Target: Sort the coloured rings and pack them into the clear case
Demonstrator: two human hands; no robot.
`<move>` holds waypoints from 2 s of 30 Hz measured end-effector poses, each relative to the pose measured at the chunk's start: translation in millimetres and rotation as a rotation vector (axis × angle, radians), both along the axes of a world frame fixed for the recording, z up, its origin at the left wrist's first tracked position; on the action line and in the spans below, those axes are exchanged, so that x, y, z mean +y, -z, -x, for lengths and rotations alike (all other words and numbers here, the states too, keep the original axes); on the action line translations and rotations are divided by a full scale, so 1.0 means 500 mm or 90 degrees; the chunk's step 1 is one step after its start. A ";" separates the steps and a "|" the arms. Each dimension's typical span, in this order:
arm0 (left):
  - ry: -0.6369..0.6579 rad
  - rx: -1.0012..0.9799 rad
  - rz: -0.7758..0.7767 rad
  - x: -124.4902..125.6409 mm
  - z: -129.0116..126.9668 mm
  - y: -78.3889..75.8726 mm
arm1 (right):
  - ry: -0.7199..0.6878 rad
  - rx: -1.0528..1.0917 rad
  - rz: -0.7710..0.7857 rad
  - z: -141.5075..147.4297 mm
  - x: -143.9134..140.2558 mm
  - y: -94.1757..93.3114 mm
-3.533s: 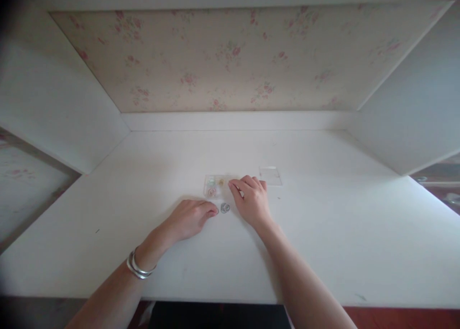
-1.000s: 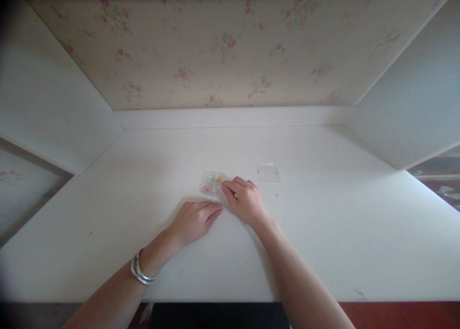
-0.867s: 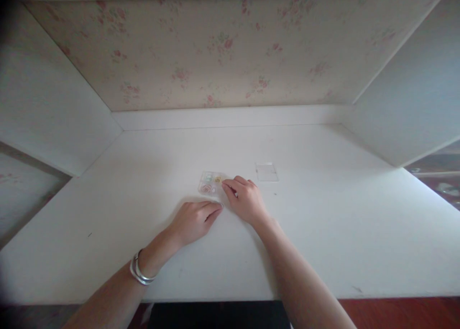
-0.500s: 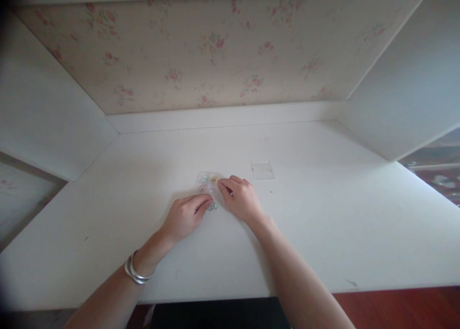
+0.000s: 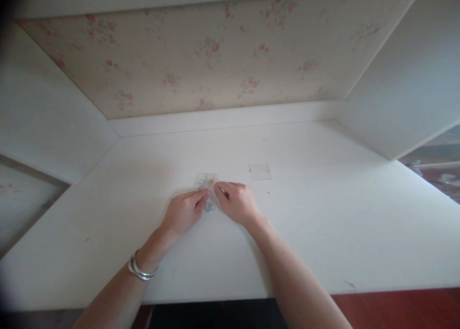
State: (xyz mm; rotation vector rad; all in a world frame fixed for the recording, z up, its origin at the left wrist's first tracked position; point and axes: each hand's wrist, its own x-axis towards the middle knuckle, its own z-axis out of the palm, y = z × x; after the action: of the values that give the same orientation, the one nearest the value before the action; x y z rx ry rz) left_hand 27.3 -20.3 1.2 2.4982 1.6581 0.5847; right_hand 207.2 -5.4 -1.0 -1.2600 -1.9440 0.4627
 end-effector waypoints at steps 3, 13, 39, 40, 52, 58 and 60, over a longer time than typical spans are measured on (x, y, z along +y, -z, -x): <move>-0.014 -0.026 -0.011 -0.001 0.015 -0.003 | -0.041 -0.011 0.021 -0.003 -0.004 -0.002; 0.021 -0.047 -0.016 -0.005 0.050 0.000 | -0.195 -0.214 0.046 -0.001 -0.010 0.001; 0.151 0.007 0.083 -0.012 0.056 -0.015 | -0.080 -0.014 0.038 0.010 -0.002 0.009; 0.152 0.006 0.081 -0.012 0.055 -0.013 | -0.065 -0.016 0.026 0.013 -0.001 0.010; 0.151 -0.037 0.082 -0.009 0.053 -0.002 | -0.044 -0.111 -0.004 0.021 0.008 0.020; 0.150 -0.097 0.089 -0.009 0.050 -0.002 | 0.030 -0.015 0.012 0.008 0.016 0.018; 0.140 -0.107 0.083 -0.008 0.050 -0.002 | 0.032 -0.012 0.017 0.006 0.017 0.015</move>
State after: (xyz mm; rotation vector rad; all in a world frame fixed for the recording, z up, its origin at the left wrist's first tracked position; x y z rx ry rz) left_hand 2.4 -24.2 2.0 2.4198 1.2987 0.6196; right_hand 204.0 2.9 -8.7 -1.3308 -1.9230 0.4543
